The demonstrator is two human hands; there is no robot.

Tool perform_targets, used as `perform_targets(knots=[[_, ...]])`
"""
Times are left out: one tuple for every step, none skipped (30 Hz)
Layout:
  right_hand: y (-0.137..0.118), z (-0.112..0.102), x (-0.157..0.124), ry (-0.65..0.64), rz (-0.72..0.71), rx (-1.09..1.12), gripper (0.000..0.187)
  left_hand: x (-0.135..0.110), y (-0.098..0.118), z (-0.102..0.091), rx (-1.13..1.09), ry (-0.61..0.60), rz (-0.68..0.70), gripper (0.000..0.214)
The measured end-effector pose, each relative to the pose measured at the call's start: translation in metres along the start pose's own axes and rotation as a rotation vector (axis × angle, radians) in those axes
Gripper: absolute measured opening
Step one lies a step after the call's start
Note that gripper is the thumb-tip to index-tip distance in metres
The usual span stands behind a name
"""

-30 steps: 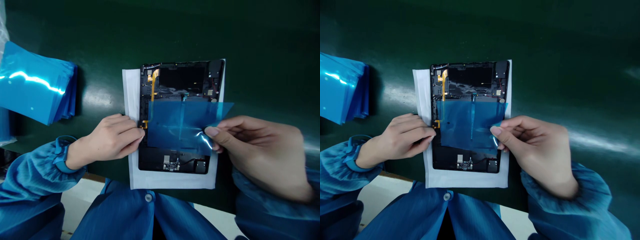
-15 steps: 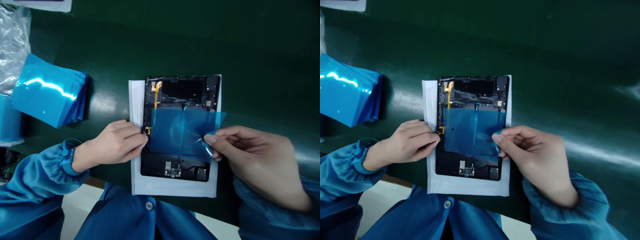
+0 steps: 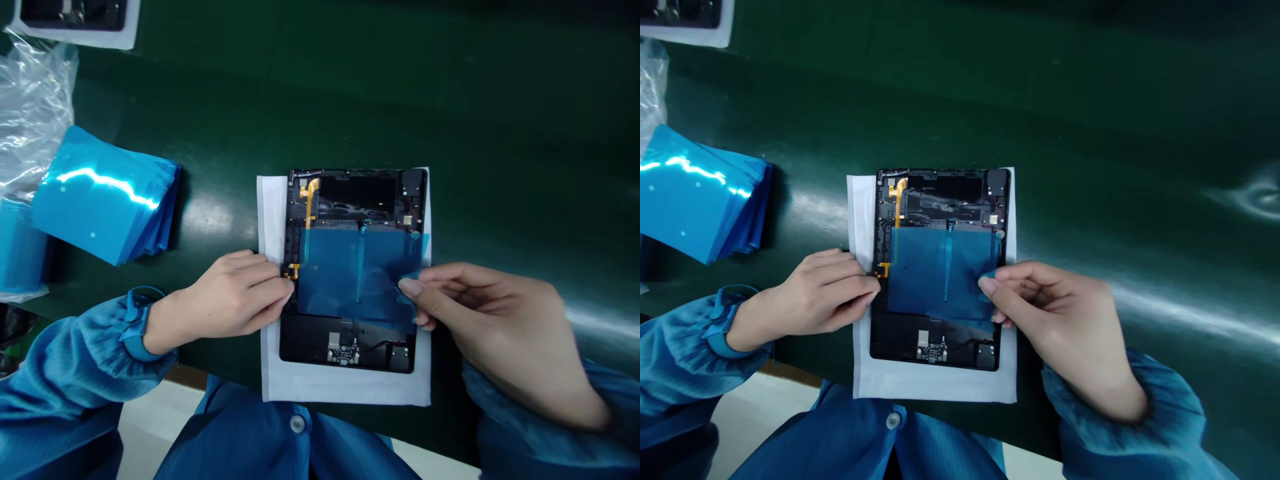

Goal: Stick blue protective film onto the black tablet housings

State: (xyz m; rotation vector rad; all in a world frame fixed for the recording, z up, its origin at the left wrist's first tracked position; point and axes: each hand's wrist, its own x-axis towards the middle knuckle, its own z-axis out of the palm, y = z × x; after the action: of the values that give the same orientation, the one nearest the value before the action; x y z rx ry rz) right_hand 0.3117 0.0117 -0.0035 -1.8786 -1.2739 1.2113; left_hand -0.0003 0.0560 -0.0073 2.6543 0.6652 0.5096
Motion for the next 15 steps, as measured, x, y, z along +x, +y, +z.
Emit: perform_targets(knots=[[-0.0001,0.0005,0.0003,-0.001,0.0,0.006,0.03,0.0002,0.0003,-0.0001,-0.001,-0.002,-0.002,0.016],[-0.0003,0.0011,0.0005,-0.003,0.0,0.01,0.029,0.0002,0.0006,-0.0001,-0.001,-0.004,-0.004,0.015],[-0.0005,0.0015,0.0007,-0.003,-0.001,0.012,0.028,0.0001,0.0008,0.0,0.0,-0.003,-0.005,0.015],[-0.0007,0.0018,0.0008,-0.002,-0.001,0.011,0.028,0.0,0.0009,0.0001,0.0,-0.002,-0.007,0.015],[-0.0008,0.002,0.0007,0.001,-0.003,0.011,0.027,-0.0002,0.001,0.0001,-0.001,-0.001,-0.007,0.015],[-0.0008,0.0019,0.0006,0.002,-0.005,0.01,0.027,-0.0004,0.001,0.0001,-0.003,-0.001,-0.008,0.015],[-0.0008,0.0017,0.0004,0.004,-0.009,0.009,0.026,-0.0005,0.0009,0.0,-0.005,-0.002,-0.008,0.015],[-0.0006,0.0013,0.0002,0.001,-0.012,0.007,0.026,-0.0004,0.0008,-0.0001,-0.006,-0.003,-0.008,0.015],[-0.0003,0.0008,-0.0001,-0.002,-0.014,0.007,0.026,-0.0001,0.0008,-0.0003,-0.005,-0.002,-0.007,0.015],[0.0002,0.0002,-0.0003,-0.004,-0.016,0.009,0.026,0.0002,0.0007,-0.0005,-0.001,0.0,-0.007,0.016],[0.0007,-0.0002,-0.0005,-0.004,-0.017,0.014,0.026,0.0006,0.0007,-0.0008,0.002,0.002,-0.005,0.016],[0.0012,-0.0006,-0.0006,-0.004,-0.017,0.019,0.026,0.001,0.0006,-0.001,0.005,0.005,-0.002,0.016],[0.0016,-0.0008,-0.0006,-0.003,-0.018,0.024,0.026,0.0012,0.0005,-0.0013,0.004,0.006,0.0,0.016],[0.0018,-0.0009,-0.0006,-0.003,-0.021,0.028,0.026,0.0011,0.0004,-0.0016,-0.003,0.006,0.001,0.015],[0.0018,-0.0008,-0.0006,-0.002,-0.026,0.032,0.027,0.0007,0.0001,-0.0019,-0.016,0.005,0.001,0.013]])
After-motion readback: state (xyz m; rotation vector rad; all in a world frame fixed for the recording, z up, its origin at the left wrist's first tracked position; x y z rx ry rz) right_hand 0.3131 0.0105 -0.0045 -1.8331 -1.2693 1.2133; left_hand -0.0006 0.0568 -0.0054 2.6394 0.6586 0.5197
